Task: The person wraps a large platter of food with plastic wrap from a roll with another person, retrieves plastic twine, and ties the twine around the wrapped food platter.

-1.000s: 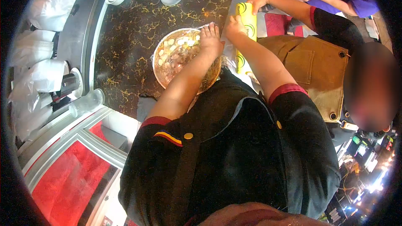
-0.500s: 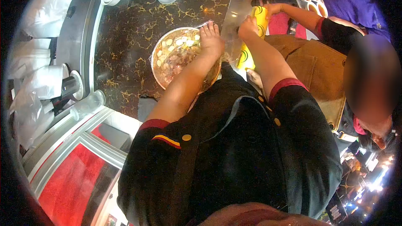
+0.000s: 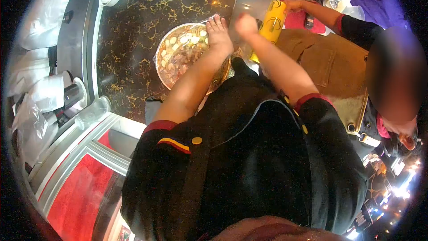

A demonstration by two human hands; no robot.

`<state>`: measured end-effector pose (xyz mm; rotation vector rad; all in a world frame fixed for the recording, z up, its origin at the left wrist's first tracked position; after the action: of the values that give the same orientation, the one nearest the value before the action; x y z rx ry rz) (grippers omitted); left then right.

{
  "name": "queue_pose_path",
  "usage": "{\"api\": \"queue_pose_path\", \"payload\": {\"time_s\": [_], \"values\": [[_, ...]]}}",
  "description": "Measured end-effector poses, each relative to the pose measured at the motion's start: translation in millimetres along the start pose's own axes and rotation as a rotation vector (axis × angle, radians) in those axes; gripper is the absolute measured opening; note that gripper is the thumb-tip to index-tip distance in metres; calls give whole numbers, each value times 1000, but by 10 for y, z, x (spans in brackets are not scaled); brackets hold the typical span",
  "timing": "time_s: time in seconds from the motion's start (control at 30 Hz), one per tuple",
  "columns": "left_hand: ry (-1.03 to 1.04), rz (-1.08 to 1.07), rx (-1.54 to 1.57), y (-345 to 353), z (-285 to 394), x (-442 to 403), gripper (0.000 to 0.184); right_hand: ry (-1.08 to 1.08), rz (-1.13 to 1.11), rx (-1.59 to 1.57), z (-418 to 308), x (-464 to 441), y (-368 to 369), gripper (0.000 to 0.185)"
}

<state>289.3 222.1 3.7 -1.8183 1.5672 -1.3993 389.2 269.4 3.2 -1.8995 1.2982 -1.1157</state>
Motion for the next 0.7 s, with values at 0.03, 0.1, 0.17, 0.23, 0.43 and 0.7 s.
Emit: {"api": "queue_pose_path", "payload": {"time_s": [0.03,0.1,0.17,0.23,0.43,0.7], "values": [[9,4,33,-40,-29,15,81,191,127,-271,-93,131,121,24],[7,39,0,99,25,-62,73,409,251,-639,-98,486,371,26],[7,116,-29,172,42,-103,62,454,324,-890,-101,717,491,33],[11,115,-66,107,17,-28,63,434,385,-1033,136,685,833,34],[41,2,-46,-116,-54,118,108,626,198,-1574,297,1016,916,38],[67,24,6,-172,-87,135,102,852,-67,-1350,227,1051,905,44]]}}
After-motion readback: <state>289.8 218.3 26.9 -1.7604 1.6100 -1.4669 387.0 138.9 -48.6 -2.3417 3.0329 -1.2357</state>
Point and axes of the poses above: each hand's wrist, its own x-axis away from the middle knuckle, its own y-axis out of the palm, z = x × y, the point moved 2 cm from there along -x, towards the middle knuckle, and after that the axes turned 15 degrees about -x, right-handed, at the moved point
